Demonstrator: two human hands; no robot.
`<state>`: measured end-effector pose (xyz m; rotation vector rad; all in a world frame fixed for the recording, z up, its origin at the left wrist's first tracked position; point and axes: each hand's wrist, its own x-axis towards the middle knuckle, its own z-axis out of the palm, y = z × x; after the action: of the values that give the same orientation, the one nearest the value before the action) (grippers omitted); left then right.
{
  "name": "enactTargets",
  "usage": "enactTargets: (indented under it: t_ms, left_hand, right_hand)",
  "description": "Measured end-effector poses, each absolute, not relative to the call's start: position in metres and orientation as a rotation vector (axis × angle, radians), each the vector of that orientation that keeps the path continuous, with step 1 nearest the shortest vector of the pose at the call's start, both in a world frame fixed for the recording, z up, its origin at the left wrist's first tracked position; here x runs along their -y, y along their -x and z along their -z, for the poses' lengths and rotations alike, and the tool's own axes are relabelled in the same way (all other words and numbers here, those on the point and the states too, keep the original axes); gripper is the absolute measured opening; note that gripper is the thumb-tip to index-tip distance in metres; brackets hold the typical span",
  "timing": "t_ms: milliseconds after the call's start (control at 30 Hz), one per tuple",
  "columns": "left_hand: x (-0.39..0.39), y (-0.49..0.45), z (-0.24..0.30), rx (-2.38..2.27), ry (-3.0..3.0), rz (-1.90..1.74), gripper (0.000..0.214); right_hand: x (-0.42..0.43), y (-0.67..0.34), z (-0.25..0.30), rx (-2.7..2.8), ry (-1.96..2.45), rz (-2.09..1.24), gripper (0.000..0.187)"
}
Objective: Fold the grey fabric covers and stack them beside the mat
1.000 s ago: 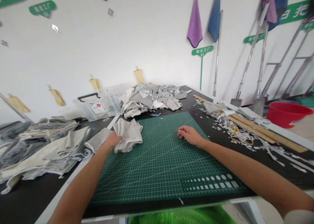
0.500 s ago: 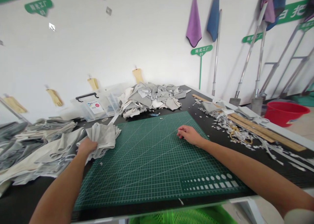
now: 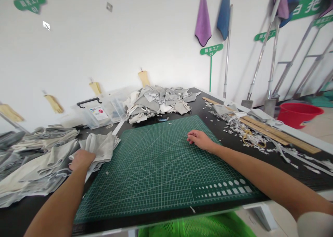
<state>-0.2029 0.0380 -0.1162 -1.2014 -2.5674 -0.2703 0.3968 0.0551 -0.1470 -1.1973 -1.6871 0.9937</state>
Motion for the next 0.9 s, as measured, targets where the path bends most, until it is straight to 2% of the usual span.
enactTargets:
  t_ms: [167,367,533,667,900]
  left_hand:
    - [-0.025,0.159,0.109,2.308,1.046,0.436,0.064]
    - [-0.024,0.120,0.087,1.897,1.725,0.298,0.046]
    - [-0.029,0.105,0.115,2.102,1.917,0.081,0.061]
    - [-0.027,0.126,0.136,2.340,1.747,0.053,0.050]
    - [-0.017,0.149,0.134,2.244,1.684,0.050,0.042]
  right_hand:
    - [-0.055,-0.397,0.147,1.707,1.192,-0.989,0.015]
    - [-0.053,-0.396,0.145,1.722,1.216,-0.978,0.016]
    - [-0.053,-0.395,0.144,1.733,1.220,-0.973,0.018]
    - [-0.051,-0.395,0.144,1.743,1.210,-0.962,0.020]
    - [-0.049,-0.394,0.141,1.750,1.226,-0.940,0.020]
